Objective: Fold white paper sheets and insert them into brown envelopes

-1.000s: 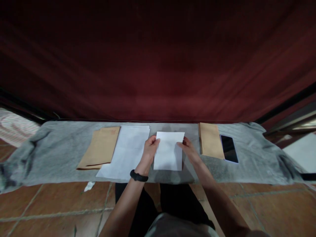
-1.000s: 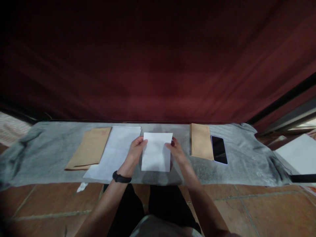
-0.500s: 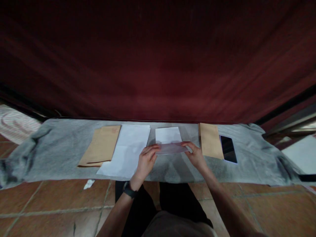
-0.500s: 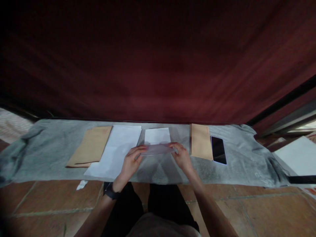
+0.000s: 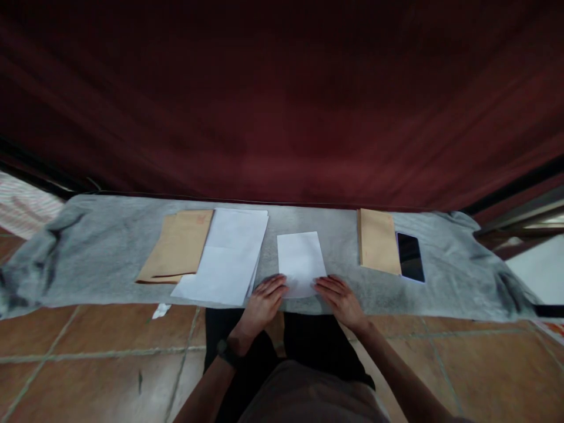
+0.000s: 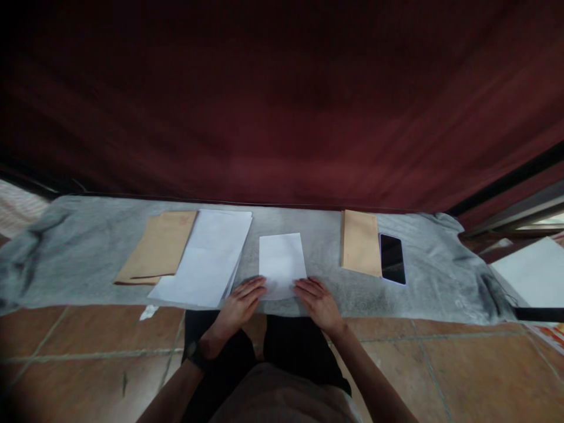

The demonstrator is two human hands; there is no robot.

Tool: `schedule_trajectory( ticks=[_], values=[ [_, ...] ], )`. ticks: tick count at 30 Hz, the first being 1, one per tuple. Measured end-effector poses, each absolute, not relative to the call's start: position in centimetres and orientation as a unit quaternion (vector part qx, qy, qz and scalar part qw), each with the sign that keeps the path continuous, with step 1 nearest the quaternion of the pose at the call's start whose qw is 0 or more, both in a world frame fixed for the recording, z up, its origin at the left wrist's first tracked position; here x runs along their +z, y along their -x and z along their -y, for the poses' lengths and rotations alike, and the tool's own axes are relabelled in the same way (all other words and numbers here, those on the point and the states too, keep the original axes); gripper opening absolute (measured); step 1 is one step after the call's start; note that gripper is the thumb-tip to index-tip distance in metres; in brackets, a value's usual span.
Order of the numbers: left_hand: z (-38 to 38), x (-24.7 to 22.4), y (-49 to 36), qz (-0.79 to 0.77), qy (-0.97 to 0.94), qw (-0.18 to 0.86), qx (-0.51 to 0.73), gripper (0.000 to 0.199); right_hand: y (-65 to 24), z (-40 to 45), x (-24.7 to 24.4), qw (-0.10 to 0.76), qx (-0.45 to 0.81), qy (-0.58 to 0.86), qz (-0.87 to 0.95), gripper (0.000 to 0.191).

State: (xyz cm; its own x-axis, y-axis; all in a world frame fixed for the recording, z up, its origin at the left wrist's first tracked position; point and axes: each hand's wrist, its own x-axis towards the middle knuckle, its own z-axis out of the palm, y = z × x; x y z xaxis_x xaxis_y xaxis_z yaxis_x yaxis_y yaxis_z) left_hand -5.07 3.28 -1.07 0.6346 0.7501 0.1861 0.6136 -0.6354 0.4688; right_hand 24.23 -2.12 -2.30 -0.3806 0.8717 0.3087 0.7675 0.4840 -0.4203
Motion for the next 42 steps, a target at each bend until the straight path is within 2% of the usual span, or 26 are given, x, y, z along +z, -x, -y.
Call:
schedule_trajectory(
  ticks=[6, 8, 11, 16, 26, 37, 42],
  values=[
    [-3.3, 1.7, 4.5, -0.39, -0.877, 0.23, 0.162, 0.055, -23.9, 2.6, -2.8, 0.243, 0.096, 0.486, 0.834, 0.036],
    [-3.6, 2.5, 3.0, -0.39, -0.876, 0.229, 0.169, 0.054, -23.7, 2.9, -3.0, 0.243, 0.097, 0.489, 0.832, 0.037],
    [-4.5, 2.6, -0.2, -0.393, -0.885, 0.192, 0.161, 0.045, -23.6, 3.0, -3.1, 0.247, 0.103, 0.493, 0.828, 0.038],
    [-6.4, 1.0, -3.3, -0.426, -0.886, 0.12, 0.136, 0.047, -23.7, 2.8, -2.9, 0.253, 0.118, 0.494, 0.823, 0.041],
    [-8.8, 0.1, 3.7, -0.648, -0.753, 0.006, 0.109, 0.049, -23.6, 2.9, -3.6, 0.263, 0.129, 0.495, 0.818, 0.044],
    [-9.2, 0.4, 4.3, -0.676, -0.723, 0.01, 0.139, 0.048, -23.5, 2.9, -3.2, 0.265, 0.126, 0.503, 0.813, 0.042],
    [-7.3, 0.1, 2.2, -0.529, -0.817, 0.107, 0.202, 0.048, -23.6, 2.8, -2.9, 0.269, 0.125, 0.497, 0.815, 0.039]
  ],
)
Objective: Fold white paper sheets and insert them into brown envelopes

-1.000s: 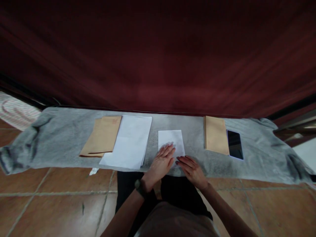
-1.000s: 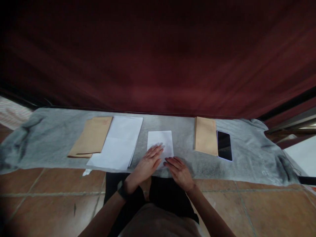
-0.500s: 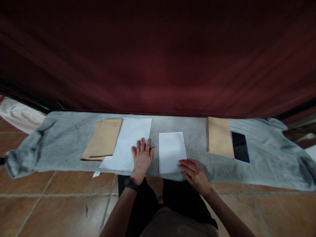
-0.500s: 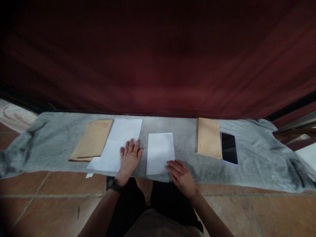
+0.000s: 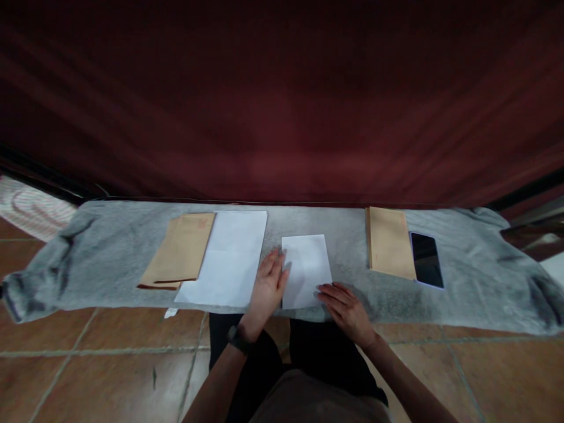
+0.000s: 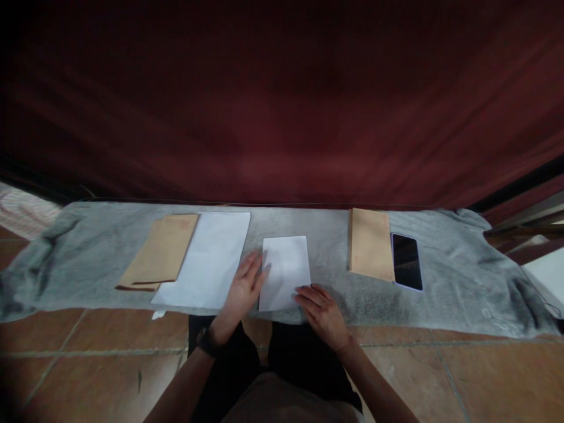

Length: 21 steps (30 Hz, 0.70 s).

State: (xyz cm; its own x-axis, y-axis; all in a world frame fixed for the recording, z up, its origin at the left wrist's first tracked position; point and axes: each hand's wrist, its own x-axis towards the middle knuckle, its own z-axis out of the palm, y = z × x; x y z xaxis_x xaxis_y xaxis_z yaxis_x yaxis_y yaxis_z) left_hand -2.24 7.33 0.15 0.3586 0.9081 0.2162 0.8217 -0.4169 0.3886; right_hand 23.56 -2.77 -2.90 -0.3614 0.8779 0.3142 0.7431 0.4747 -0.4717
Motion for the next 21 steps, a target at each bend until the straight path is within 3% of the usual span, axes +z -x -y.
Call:
schedule_trajectory(
  ticks=[4, 12, 17, 21],
  values=[
    [-5.0, -0.3, 0.2, -0.364, -0.903, 0.182, 0.138, 0.049, -23.6, 2.7, -2.4, 0.275, 0.129, 0.467, 0.83, 0.04],
    [-4.3, 0.9, 2.0, -0.302, -0.92, 0.229, 0.096, 0.061, -23.8, 1.9, -1.7, 0.301, 0.153, 0.493, 0.802, 0.026],
    [-4.2, -0.1, 3.4, -0.39, -0.845, 0.282, 0.232, 0.024, -23.8, 0.7, -1.5, 0.32, 0.172, 0.528, 0.768, 0.022],
    [-4.4, -0.7, 3.5, -0.435, -0.8, 0.286, 0.297, 0.017, -24.0, 0.1, -1.4, 0.322, 0.182, 0.55, 0.748, 0.024]
  ],
)
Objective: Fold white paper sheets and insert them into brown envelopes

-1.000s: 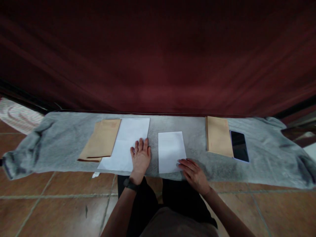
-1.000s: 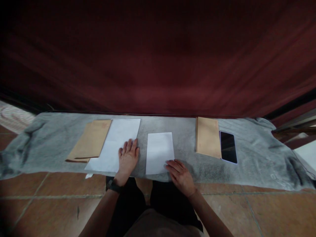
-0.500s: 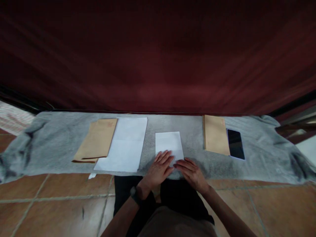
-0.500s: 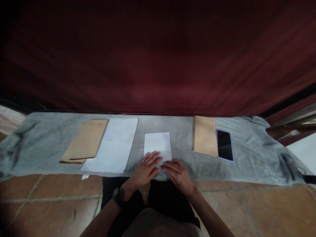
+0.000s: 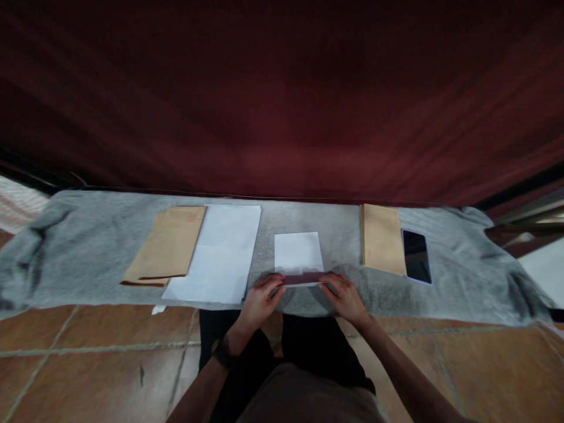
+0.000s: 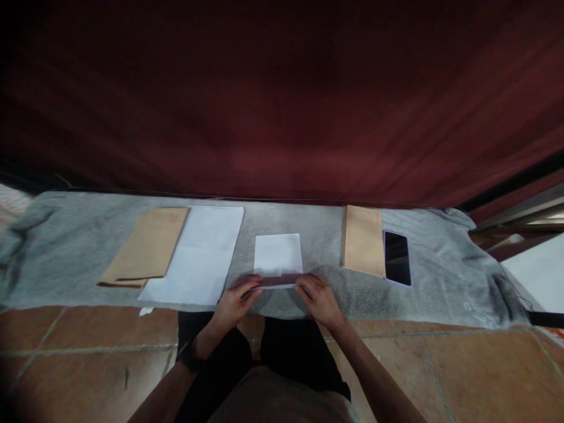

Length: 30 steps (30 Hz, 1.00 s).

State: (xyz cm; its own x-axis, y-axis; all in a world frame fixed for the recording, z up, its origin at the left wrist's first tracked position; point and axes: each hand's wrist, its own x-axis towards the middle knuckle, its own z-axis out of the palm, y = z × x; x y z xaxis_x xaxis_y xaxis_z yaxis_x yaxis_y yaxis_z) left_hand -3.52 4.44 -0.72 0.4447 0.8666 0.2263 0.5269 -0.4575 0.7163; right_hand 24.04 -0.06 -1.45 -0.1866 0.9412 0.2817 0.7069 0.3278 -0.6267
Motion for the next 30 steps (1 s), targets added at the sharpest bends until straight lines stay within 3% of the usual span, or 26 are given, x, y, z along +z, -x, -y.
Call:
schedule_trajectory(
  ticks=[11, 22, 30],
  values=[
    [-7.2, 0.4, 1.2, -0.599, -0.681, 0.3, 0.294, 0.029, -23.3, -4.2, -1.3, 0.316, 0.2, 0.646, 0.666, 0.023],
    [-9.8, 1.3, -0.8, -0.686, -0.676, 0.201, 0.178, 0.022, -22.1, -8.1, -0.8, 0.234, 0.159, 0.706, 0.649, 0.033],
    [-10.8, 1.9, -1.4, -0.701, -0.69, 0.146, 0.105, 0.029, -21.6, -9.4, -1.3, 0.187, 0.095, 0.718, 0.664, 0.035]
  ],
)
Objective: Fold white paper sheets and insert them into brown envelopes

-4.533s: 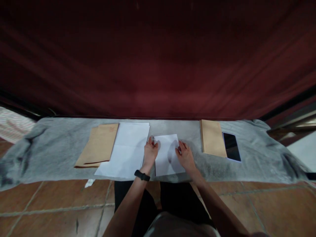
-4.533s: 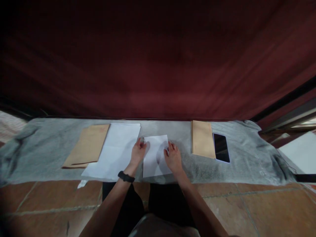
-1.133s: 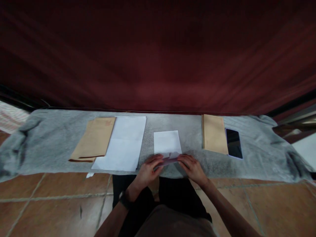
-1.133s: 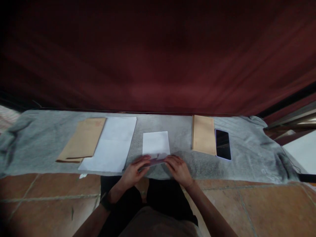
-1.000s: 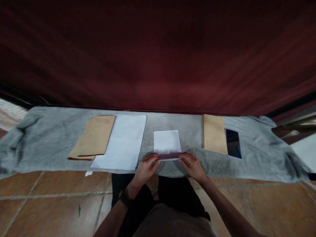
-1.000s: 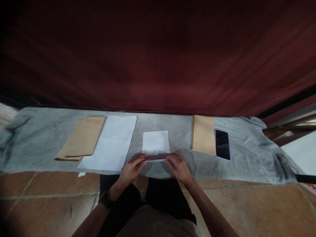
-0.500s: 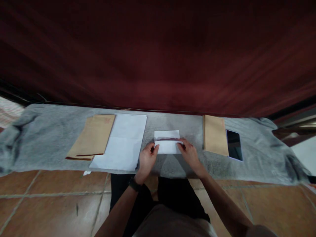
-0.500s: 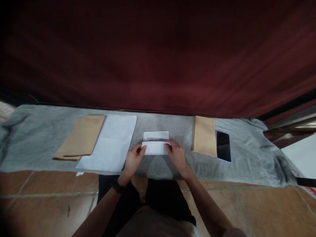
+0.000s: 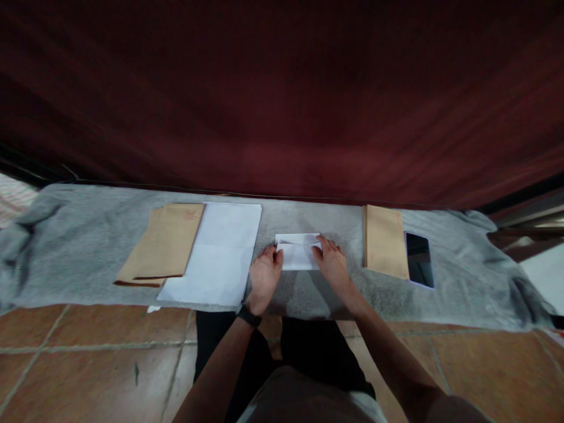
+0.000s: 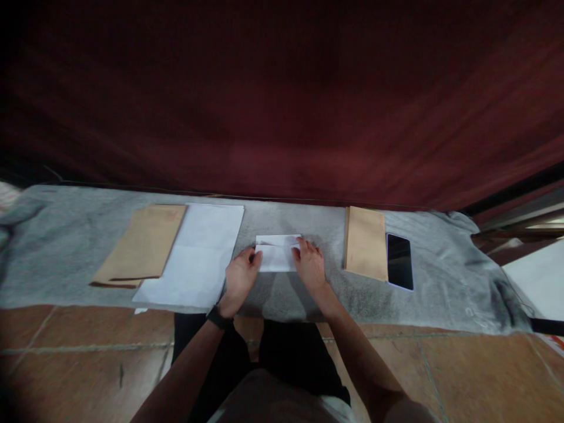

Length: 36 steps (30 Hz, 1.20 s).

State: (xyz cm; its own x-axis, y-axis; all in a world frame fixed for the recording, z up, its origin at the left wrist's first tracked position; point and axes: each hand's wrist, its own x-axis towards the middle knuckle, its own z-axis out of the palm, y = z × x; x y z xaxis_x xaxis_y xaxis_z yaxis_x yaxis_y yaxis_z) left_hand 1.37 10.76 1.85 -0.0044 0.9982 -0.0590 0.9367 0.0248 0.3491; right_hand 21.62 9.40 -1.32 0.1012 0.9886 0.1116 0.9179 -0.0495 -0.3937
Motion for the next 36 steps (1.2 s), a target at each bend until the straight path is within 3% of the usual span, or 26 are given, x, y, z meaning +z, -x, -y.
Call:
schedule_trajectory(
  ticks=[15, 25, 31, 36],
  values=[
    [-13.0, 1.7, -2.6, -0.725, -0.679, 0.096, 0.065, 0.038, -21.7, -12.2, -1.5, 0.154, 0.049, 0.741, 0.652, 0.038],
    [-13.0, 1.3, -2.8, -0.71, -0.696, 0.088, 0.061, 0.037, -20.4, -9.4, -0.6, 0.245, 0.046, 0.658, 0.711, 0.042],
    [-12.8, 0.9, -3.0, -0.695, -0.713, 0.074, 0.062, 0.037, -18.7, -7.0, -1.4, 0.177, 0.07, 0.618, 0.763, 0.051],
    [-12.8, 1.1, -3.0, -0.691, -0.717, 0.069, 0.058, 0.036, -18.6, -6.6, -2.1, 0.168, 0.051, 0.629, 0.758, 0.051]
  ],
)
